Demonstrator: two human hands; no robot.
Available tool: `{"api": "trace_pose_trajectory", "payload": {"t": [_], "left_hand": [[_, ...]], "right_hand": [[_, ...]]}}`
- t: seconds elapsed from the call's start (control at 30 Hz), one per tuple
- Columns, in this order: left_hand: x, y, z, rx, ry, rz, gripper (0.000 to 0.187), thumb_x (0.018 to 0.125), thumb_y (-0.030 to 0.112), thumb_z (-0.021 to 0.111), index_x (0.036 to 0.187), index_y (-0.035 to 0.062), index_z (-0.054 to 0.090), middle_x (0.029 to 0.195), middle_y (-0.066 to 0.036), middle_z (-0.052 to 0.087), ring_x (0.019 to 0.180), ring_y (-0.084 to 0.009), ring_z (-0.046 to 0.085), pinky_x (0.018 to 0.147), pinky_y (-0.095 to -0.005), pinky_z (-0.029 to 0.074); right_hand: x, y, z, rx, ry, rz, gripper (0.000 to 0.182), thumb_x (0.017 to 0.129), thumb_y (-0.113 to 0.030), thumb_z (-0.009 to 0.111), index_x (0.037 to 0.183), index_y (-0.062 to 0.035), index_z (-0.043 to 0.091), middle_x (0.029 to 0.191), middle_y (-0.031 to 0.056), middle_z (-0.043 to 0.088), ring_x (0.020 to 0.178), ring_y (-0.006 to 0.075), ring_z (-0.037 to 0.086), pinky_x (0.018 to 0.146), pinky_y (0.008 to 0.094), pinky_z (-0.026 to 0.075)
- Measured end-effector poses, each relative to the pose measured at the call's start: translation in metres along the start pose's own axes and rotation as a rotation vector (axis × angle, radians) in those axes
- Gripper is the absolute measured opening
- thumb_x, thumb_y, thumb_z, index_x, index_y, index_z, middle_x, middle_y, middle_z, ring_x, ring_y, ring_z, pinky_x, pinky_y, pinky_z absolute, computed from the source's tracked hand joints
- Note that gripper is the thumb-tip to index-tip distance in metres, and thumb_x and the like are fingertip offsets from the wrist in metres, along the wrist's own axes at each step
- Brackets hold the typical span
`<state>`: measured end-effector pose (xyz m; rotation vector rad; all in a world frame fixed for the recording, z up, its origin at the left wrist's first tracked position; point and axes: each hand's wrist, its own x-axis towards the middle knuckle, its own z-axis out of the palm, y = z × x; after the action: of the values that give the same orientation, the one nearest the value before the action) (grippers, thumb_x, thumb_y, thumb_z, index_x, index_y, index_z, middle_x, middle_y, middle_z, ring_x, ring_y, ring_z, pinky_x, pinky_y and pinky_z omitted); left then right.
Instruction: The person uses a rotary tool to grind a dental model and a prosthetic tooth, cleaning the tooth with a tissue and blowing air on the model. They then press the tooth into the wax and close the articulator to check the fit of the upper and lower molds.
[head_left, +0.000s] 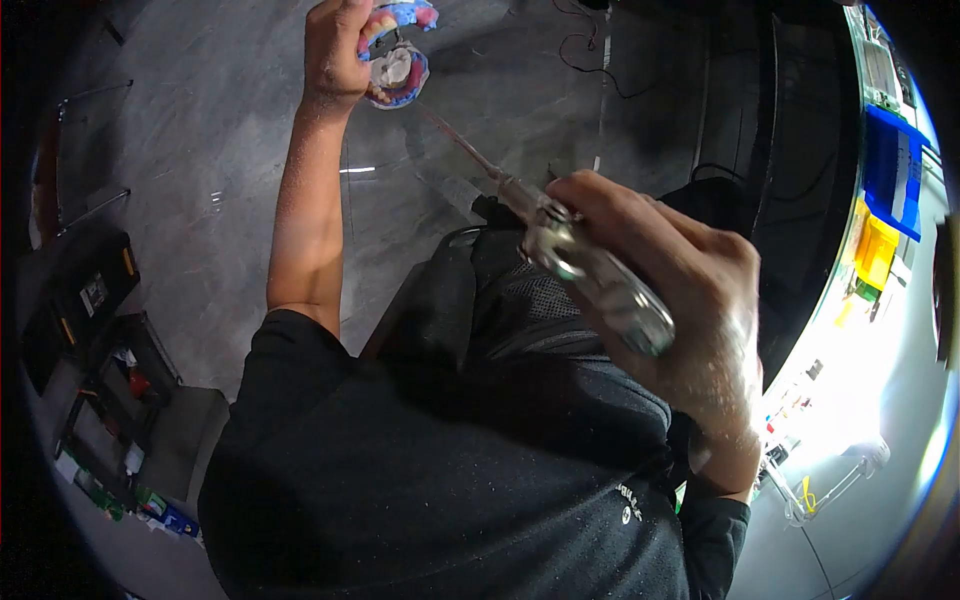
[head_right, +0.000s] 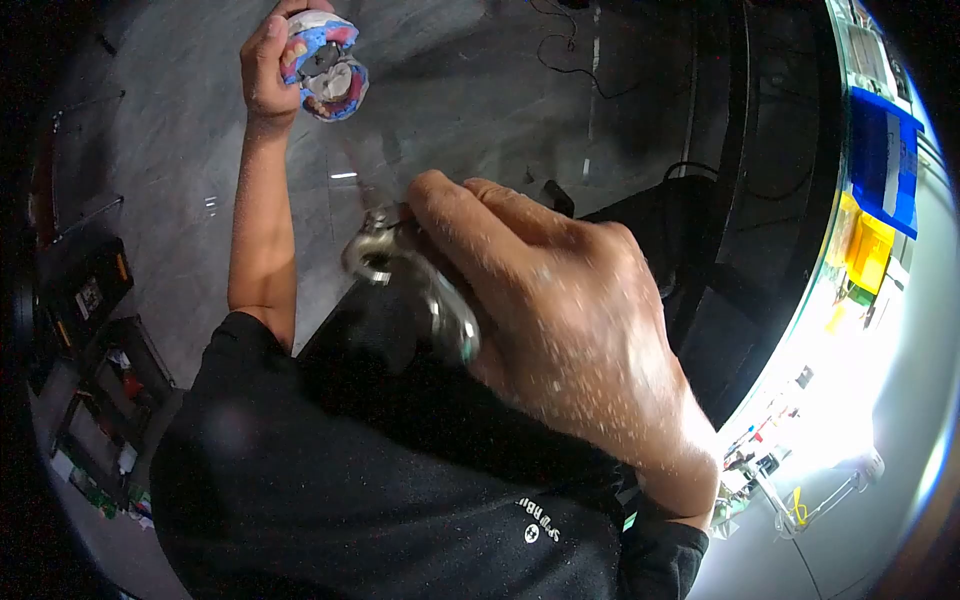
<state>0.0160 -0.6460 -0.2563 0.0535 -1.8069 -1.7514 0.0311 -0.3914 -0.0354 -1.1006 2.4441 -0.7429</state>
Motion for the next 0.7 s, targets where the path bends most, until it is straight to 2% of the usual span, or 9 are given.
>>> {"api": "trace_pose_trajectory", "payload": {"t": [0.13, 0.27, 0.3, 0.37, 0.43, 0.5, 0.57, 0.63, 0.7], "left_hand": [[-0.004, -0.003, 0.0, -0.01, 0.008, -0.049, 0.053, 0.098, 0.039, 0.035, 0.09, -0.0055, 0.062, 0.08, -0.011, 0.066, 0.072, -0.0174, 0.064, 0.067, -0.0271, 0.048], [-0.001, 0.013, 0.005, -0.028, 0.048, -0.145, 0.053, 0.098, 0.04, 0.035, 0.088, -0.0051, 0.062, 0.079, -0.011, 0.066, 0.072, -0.0175, 0.064, 0.067, -0.0278, 0.048], [0.0, 0.012, 0.005, 0.002, 0.045, -0.111, 0.053, 0.098, 0.039, 0.035, 0.088, -0.0049, 0.062, 0.079, -0.011, 0.066, 0.072, -0.0177, 0.064, 0.067, -0.0281, 0.048], [0.002, 0.01, 0.004, 0.062, 0.032, -0.044, 0.052, 0.098, 0.039, 0.035, 0.088, -0.0045, 0.061, 0.079, -0.011, 0.066, 0.071, -0.0181, 0.064, 0.067, -0.0285, 0.048], [0.002, 0.009, 0.005, 0.033, 0.034, -0.06, 0.052, 0.099, 0.039, 0.034, 0.088, -0.0041, 0.061, 0.079, -0.011, 0.065, 0.071, -0.0184, 0.064, 0.067, -0.0288, 0.048], [0.0, 0.003, 0.003, 0.007, 0.046, -0.042, 0.052, 0.099, 0.039, 0.034, 0.088, -0.0039, 0.061, 0.079, -0.01, 0.065, 0.071, -0.0186, 0.064, 0.068, -0.029, 0.048], [0.0, -0.01, -0.002, -0.009, 0.07, 0.013, 0.051, 0.099, 0.038, 0.033, 0.089, -0.0039, 0.061, 0.079, -0.01, 0.064, 0.072, -0.0185, 0.063, 0.068, -0.0291, 0.048], [-0.002, -0.011, -0.004, -0.046, 0.088, -0.032, 0.051, 0.1, 0.038, 0.033, 0.089, -0.0036, 0.061, 0.081, -0.01, 0.064, 0.073, -0.0183, 0.063, 0.068, -0.0291, 0.048], [-0.004, -0.009, -0.002, -0.047, 0.098, -0.048, 0.051, 0.1, 0.038, 0.033, 0.089, -0.0033, 0.061, 0.082, -0.01, 0.064, 0.073, -0.018, 0.063, 0.068, -0.0292, 0.048]], "right_hand": [[0.001, -0.001, -0.008, -0.005, 0.135, -0.1, 0.04, 0.074, -0.007, 0.079, 0.111, -0.0014, 0.068, 0.098, 0.0122, 0.073, 0.087, 0.0247, 0.073, 0.077, 0.0352, 0.06], [0.0, 0.001, -0.015, -0.025, 0.19, -0.031, 0.041, 0.074, -0.011, 0.08, 0.113, -0.0012, 0.067, 0.097, 0.0127, 0.073, 0.086, 0.0235, 0.073, 0.076, 0.0342, 0.059], [-0.001, 0.003, -0.017, -0.036, 0.203, -0.033, 0.042, 0.075, -0.012, 0.08, 0.113, -0.0013, 0.067, 0.097, 0.0129, 0.073, 0.085, 0.0231, 0.073, 0.076, 0.0336, 0.059], [-0.003, 0.003, -0.015, -0.021, 0.171, -0.076, 0.042, 0.075, -0.014, 0.08, 0.113, -0.0022, 0.067, 0.095, 0.0129, 0.074, 0.084, 0.0229, 0.073, 0.075, 0.033, 0.059], [-0.004, 0.002, -0.012, -0.015, 0.168, -0.103, 0.042, 0.075, -0.016, 0.08, 0.113, -0.0027, 0.067, 0.094, 0.0126, 0.074, 0.082, 0.023, 0.074, 0.074, 0.0329, 0.06], [-0.002, 0.002, -0.013, -0.017, 0.2, -0.067, 0.042, 0.074, -0.015, 0.08, 0.112, -0.0032, 0.067, 0.093, 0.0119, 0.074, 0.083, 0.0233, 0.074, 0.074, 0.0338, 0.06], [-0.004, -0.001, -0.013, 0.073, 0.078, -0.026, 0.041, 0.073, -0.013, 0.081, 0.11, -0.0041, 0.068, 0.094, 0.011, 0.074, 0.084, 0.0234, 0.074, 0.075, 0.0346, 0.061], [-0.004, -0.004, -0.011, 0.11, 0.021, 0.012, 0.039, 0.072, -0.012, 0.081, 0.109, -0.0048, 0.069, 0.093, 0.0103, 0.074, 0.084, 0.0237, 0.074, 0.076, 0.0352, 0.061], [-0.004, -0.002, -0.011, 0.095, 0.095, 0.088, 0.038, 0.072, -0.012, 0.08, 0.108, -0.0053, 0.07, 0.093, 0.0097, 0.074, 0.085, 0.0241, 0.073, 0.077, 0.0357, 0.061]]}}
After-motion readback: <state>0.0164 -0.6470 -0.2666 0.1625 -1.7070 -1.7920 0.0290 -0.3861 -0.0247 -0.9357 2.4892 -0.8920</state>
